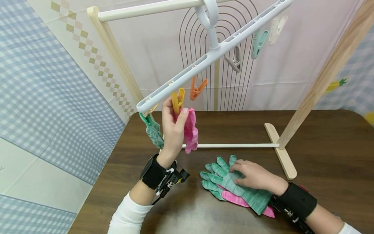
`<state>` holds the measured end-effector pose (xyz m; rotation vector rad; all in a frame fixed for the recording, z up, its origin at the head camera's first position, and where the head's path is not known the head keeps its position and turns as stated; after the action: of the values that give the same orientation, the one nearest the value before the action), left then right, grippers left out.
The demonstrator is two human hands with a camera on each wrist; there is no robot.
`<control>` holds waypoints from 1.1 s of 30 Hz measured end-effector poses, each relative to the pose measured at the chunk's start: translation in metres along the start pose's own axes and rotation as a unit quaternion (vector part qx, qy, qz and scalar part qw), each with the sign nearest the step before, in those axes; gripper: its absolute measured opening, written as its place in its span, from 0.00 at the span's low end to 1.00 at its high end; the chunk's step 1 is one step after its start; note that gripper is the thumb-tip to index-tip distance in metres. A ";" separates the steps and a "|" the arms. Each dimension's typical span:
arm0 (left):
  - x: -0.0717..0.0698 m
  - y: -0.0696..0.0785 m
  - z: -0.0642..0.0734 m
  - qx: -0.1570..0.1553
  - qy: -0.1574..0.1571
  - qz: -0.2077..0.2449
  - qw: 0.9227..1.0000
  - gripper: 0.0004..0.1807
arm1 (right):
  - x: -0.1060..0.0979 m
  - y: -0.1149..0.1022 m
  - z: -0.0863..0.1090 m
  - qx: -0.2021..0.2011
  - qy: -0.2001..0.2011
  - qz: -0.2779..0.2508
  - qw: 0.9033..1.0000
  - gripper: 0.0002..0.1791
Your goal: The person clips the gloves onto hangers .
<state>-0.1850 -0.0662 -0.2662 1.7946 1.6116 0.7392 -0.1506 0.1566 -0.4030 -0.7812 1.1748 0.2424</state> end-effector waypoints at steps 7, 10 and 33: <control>-0.001 0.000 0.002 0.014 0.019 -0.011 1.000 0.24 | 0.000 0.000 0.000 -0.001 -0.001 -0.002 1.000 0.17; -0.002 -0.001 0.003 0.016 0.026 -0.018 0.999 0.24 | 0.000 0.000 0.000 -0.003 0.001 0.000 1.000 0.17; -0.002 0.004 0.014 0.113 0.078 -0.063 0.989 0.26 | 0.000 -0.002 0.002 0.003 0.002 0.002 1.000 0.17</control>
<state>-0.1720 -0.0695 -0.2723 1.8058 1.9595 0.6754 -0.1484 0.1565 -0.4021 -0.7742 1.1805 0.2400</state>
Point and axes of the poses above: each hand's wrist, its own z-axis away from the middle knuckle, its own x-axis out of the palm, y = z × x, the point moved 2 cm from there along -z, towards the middle knuckle, and after that the axes turned 7 degrees about -y, right-handed, at the moved point
